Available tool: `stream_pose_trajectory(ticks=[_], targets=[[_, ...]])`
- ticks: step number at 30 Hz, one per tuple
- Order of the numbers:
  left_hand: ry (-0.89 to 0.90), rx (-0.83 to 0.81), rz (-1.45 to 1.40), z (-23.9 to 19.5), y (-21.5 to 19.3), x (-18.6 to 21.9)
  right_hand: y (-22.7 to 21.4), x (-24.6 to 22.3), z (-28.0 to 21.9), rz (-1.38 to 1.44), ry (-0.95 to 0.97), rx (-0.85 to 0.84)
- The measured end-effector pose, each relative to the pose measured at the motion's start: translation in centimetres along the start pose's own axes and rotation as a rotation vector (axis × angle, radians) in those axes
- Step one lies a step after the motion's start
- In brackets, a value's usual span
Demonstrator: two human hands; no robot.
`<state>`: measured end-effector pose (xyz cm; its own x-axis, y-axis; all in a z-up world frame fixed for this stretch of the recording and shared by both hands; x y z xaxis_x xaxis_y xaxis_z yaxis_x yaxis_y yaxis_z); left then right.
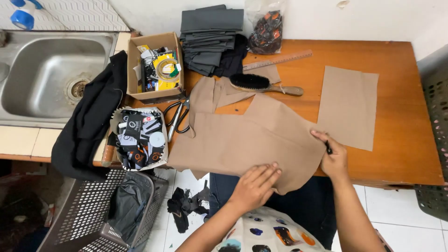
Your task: Trimming the edges of brown fabric pieces using thread snips on a low wooden table while sitting on the floor.
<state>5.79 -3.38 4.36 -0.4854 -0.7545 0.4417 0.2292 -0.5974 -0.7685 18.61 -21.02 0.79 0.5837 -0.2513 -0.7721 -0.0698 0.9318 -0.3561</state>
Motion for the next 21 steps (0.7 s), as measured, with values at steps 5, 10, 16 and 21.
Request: stream_pose_trajectory(ticks=[5,10,16,21], targets=[[-0.135,0.121,0.045,0.1,-0.7,-3.3,-1.5,0.4,5.6,-0.178,-0.072,-0.052],[-0.13,0.056,0.108,-0.1,1.0,-4.4,-3.7,2.3,5.4,-0.435,0.209,-0.077],[-0.152,0.117,0.031,0.4,0.8,-5.2,-5.5,2.3,-5.6,-0.608,0.286,0.307],[-0.12,0.136,0.038,0.4,0.5,-5.0,-1.9,-0.4,-12.0,-0.515,0.471,0.39]])
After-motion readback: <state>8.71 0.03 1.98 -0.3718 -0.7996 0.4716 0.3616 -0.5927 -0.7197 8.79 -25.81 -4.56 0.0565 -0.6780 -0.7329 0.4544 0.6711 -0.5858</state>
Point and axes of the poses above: each hand's wrist, its own z-axis towards the middle knuckle, its own y-axis out of the palm, x = y × z, the point moved 8 cm from there along z, towards the middle knuckle, and after that the axes turned 12 degrees about -y, right-handed, at the moved point
